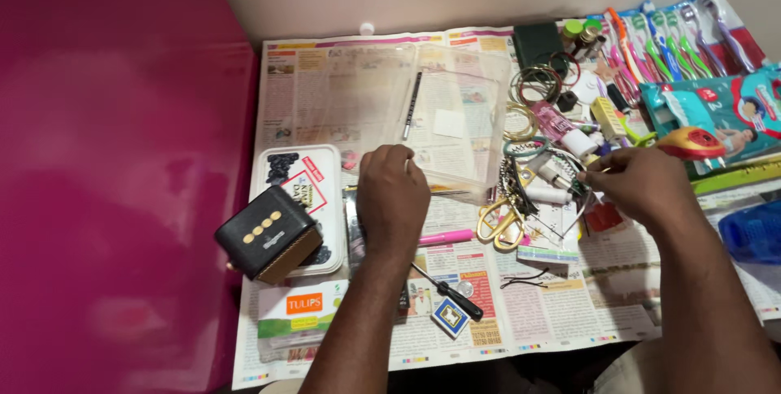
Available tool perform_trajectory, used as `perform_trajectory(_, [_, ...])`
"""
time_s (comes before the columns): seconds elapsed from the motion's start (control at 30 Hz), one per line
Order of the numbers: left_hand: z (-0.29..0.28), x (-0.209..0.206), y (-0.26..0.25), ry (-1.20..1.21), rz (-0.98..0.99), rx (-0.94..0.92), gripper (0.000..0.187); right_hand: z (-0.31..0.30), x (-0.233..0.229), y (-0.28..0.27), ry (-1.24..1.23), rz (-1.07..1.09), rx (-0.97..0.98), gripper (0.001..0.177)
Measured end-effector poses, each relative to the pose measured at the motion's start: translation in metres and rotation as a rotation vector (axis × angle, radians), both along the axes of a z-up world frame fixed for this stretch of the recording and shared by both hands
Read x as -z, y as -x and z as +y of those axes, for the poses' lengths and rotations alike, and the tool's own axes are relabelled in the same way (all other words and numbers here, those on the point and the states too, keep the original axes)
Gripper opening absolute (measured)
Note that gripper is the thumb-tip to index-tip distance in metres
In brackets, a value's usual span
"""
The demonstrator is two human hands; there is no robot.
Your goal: The person picks up various bangles from a cluttered table, stacks them together in their hand, and then places the stack into a clear plastic container. The person handles multiple bangles of different colors and sizes.
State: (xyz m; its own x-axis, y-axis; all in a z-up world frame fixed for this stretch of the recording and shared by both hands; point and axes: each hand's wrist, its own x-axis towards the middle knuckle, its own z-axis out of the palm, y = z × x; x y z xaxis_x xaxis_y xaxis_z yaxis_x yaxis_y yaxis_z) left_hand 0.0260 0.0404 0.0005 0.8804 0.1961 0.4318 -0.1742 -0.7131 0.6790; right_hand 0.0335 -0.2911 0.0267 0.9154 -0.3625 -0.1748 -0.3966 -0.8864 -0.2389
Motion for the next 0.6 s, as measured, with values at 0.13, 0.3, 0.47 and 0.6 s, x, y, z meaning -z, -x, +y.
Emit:
perform_trajectory(0.13, [0.000,-0.003,0.002,-0.027,0.009,-0.011,0.008,-0.011,0.002,-0.007,0.081,0.007,0.001,0.040])
perform_trajectory(0.3, [0.003,0.001,-0.002,-0.038,0.013,-0.012,0.008,-0.001,-0.012,-0.019,0.213,0.267,-0.065,0.053])
perform_trajectory(0.47, [0.006,0.003,-0.003,-0.072,0.005,0.008,0.007,-0.001,-0.011,-0.022,0.153,0.404,-0.127,0.050])
perform_trajectory(0.6, [0.006,0.005,-0.003,-0.101,-0.005,0.004,0.007,-0.014,-0.002,-0.026,0.086,0.388,-0.148,0.048])
